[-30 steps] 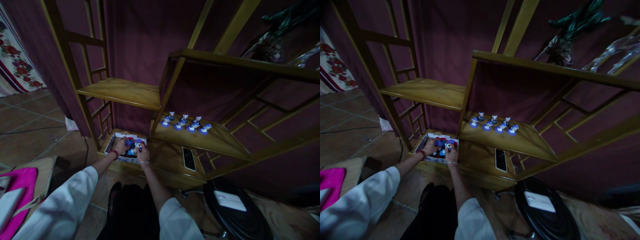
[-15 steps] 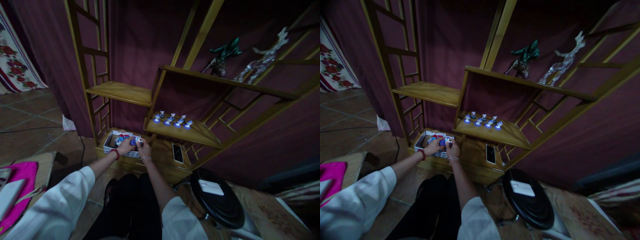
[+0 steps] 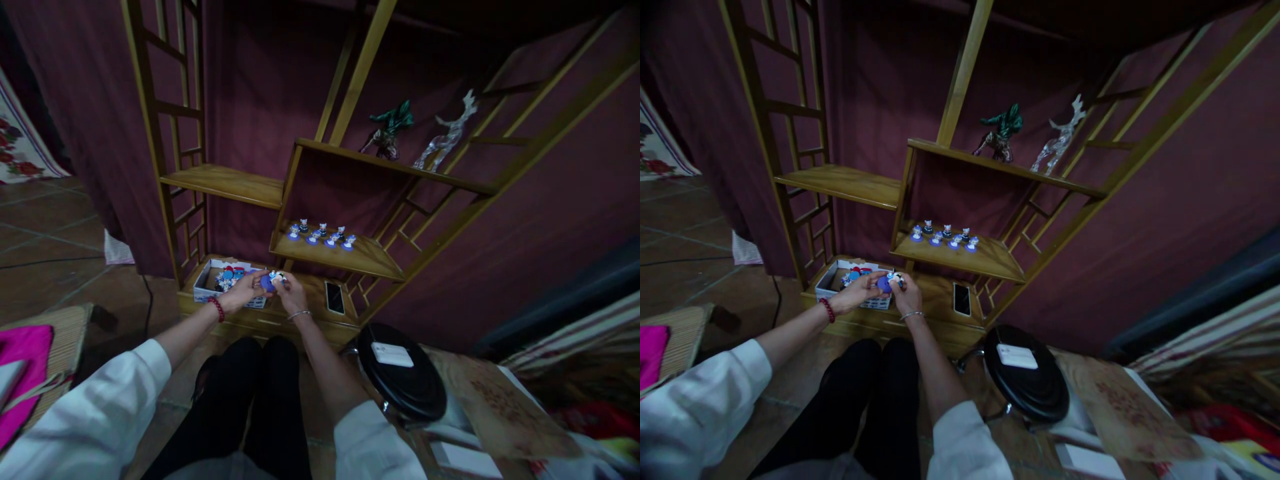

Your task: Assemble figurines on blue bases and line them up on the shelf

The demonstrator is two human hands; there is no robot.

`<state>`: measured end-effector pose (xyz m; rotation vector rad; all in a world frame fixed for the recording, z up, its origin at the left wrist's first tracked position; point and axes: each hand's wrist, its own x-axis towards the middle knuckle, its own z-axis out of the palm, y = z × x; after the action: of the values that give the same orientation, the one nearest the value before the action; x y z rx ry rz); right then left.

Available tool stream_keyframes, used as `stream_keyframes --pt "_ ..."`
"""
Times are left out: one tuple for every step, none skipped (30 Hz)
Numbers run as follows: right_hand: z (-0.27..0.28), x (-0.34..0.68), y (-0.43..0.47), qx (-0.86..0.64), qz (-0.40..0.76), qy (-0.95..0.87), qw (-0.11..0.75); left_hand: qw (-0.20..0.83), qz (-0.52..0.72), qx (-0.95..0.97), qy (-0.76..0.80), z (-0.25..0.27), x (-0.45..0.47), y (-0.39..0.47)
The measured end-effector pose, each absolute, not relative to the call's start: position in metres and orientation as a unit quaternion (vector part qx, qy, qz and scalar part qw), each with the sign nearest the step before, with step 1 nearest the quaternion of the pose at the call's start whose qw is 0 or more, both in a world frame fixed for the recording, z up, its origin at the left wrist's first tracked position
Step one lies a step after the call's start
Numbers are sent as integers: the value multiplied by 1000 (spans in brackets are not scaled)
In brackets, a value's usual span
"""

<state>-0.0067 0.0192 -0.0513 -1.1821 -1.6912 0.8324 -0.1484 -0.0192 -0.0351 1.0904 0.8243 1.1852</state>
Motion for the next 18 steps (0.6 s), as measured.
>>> stream_keyframes --pt "-49 -3 17 -472 342 -681 443 621 518 469 355 -33 -147 -22" --pt "-46 0 16 -469 348 -679 444 622 522 465 352 -31 -145 -25" --pt "-44 3 14 -465 357 -676 447 623 526 462 348 -30 -143 -28" --pt "-42 6 13 -461 367 -671 451 625 530 460 344 -28 -141 -30" --pt "-40 8 12 -456 379 -664 456 627 532 457 340 -26 -139 -32" --pt "-38 10 11 -449 393 -656 462 629 533 456 336 -25 -137 -34" --pt "-35 12 9 -442 405 -649 468 630 533 457 332 -24 -136 -35" --pt "-31 13 8 -434 415 -643 474 632 532 459 327 -23 -134 -35" --pt "-28 15 7 -427 424 -638 480 632 531 463 322 -22 -132 -36" --pt "-24 16 5 -420 431 -635 485 633 531 465 317 -21 -131 -36" --pt "-20 18 4 -414 436 -632 489 634 533 465 313 -20 -129 -36" --pt "-16 20 2 -409 442 -630 491 635 536 461 310 -18 -127 -36" --pt "-12 21 1 -406 446 -628 492 637 541 455 308 -17 -125 -37" --pt "-8 23 -1 -404 449 -626 492 638 546 447 307 -16 -122 -37" --pt "-5 25 -2 -404 451 -625 493 640 551 439 306 -14 -120 -38" --pt "-2 26 -3 -405 452 -623 493 643 554 432 305 -13 -118 -39" --pt "-1 28 -3 -407 453 -623 491 646 556 425 304 -12 -115 -40" --pt "1 30 -4 -408 453 -624 489 651 557 419 300 -11 -113 -40"
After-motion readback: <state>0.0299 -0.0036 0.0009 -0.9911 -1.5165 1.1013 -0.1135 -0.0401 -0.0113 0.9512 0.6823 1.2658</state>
